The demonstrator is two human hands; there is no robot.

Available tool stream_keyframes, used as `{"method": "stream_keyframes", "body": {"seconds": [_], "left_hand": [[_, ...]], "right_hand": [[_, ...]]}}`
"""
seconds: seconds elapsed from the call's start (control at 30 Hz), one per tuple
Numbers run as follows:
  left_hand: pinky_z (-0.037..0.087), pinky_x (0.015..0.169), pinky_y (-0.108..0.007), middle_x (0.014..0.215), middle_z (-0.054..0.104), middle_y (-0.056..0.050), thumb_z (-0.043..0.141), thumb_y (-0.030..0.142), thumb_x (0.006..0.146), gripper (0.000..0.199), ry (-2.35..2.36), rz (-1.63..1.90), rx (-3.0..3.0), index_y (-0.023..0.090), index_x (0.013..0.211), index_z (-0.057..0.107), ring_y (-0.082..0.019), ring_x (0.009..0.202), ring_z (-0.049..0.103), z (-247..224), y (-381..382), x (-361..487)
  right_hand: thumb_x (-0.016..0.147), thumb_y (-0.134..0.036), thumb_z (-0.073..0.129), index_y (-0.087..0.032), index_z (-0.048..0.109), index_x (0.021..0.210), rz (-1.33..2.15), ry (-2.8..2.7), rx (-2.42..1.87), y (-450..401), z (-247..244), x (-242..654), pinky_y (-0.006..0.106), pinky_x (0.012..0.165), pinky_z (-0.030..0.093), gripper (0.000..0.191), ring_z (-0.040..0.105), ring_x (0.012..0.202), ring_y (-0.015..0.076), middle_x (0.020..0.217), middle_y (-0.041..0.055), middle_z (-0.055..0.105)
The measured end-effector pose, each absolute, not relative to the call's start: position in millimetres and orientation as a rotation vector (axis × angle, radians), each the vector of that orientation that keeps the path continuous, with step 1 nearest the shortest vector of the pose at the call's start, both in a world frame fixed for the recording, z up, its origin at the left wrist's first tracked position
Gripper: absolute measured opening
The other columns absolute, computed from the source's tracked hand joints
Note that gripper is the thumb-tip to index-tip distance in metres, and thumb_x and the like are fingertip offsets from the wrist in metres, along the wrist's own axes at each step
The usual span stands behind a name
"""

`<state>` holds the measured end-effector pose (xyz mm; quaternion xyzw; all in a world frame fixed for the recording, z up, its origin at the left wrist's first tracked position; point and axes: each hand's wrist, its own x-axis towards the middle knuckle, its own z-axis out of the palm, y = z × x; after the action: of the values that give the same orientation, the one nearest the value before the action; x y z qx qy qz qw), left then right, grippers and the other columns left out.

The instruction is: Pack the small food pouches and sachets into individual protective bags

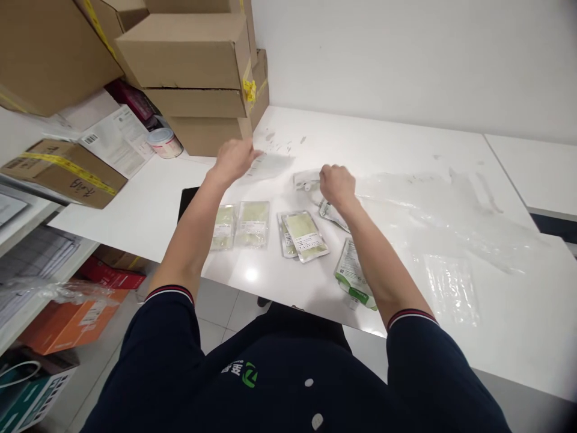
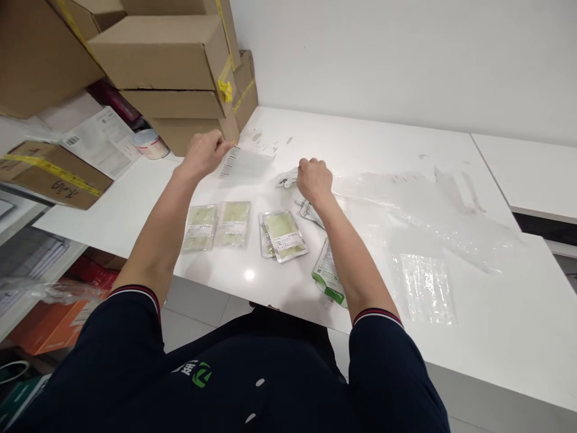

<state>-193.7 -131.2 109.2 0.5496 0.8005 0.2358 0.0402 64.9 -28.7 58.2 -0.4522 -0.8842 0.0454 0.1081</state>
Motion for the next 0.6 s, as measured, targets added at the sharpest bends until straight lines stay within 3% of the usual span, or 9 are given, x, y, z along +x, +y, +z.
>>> {"method": "stream_keyframes", "body": {"seconds": [0.13,0.37,0.47,0.6], "left_hand": [[0.039,0.089,-0.039,0.074,0.058,-0.003,0.059,0.054,0.087,0.033,2.341,1.188,1.758,0.026,0.072,0.052,-0.026,0.106,0.054,144.3,-123.0,-195.6],[0.032,0.090,-0.037,0.061,0.040,0.000,0.057,0.061,0.085,0.046,2.202,1.411,1.723,0.028,0.063,0.036,-0.019,0.093,0.043,173.5,-109.2,-173.2],[0.035,0.086,-0.037,0.061,0.040,0.000,0.058,0.065,0.084,0.050,2.218,1.465,1.730,0.027,0.062,0.033,-0.019,0.086,0.043,180.3,-110.1,-162.4],[0.039,0.082,-0.039,0.062,0.042,-0.001,0.056,0.065,0.085,0.053,2.203,1.610,1.781,0.026,0.061,0.029,-0.020,0.079,0.045,192.5,-110.5,-147.5]], "right_hand": [[0.097,-0.028,0.037,-0.017,0.064,0.103,0.186,-2.363,-1.163,-10.8,101.6,68.4,0.048,0.087,0.043,0.030,0.051,0.107,0.0323,0.109,0.0174,0.060],[0.093,-0.035,0.053,-0.019,0.059,0.084,0.315,-2.190,-0.850,-0.6,137.6,79.6,0.049,0.095,0.041,0.020,0.047,0.114,0.0288,0.101,0.0085,0.058],[0.092,-0.030,0.057,-0.021,0.053,0.079,0.416,-2.085,-0.782,-6.8,162.4,91.0,0.043,0.096,0.041,0.017,0.047,0.112,0.0249,0.099,0.0074,0.058],[0.091,-0.014,0.057,-0.021,0.052,0.079,0.375,-2.120,-0.857,-18.7,201.3,109.5,0.044,0.097,0.037,0.015,0.053,0.100,0.0215,0.098,0.0070,0.056]]}}
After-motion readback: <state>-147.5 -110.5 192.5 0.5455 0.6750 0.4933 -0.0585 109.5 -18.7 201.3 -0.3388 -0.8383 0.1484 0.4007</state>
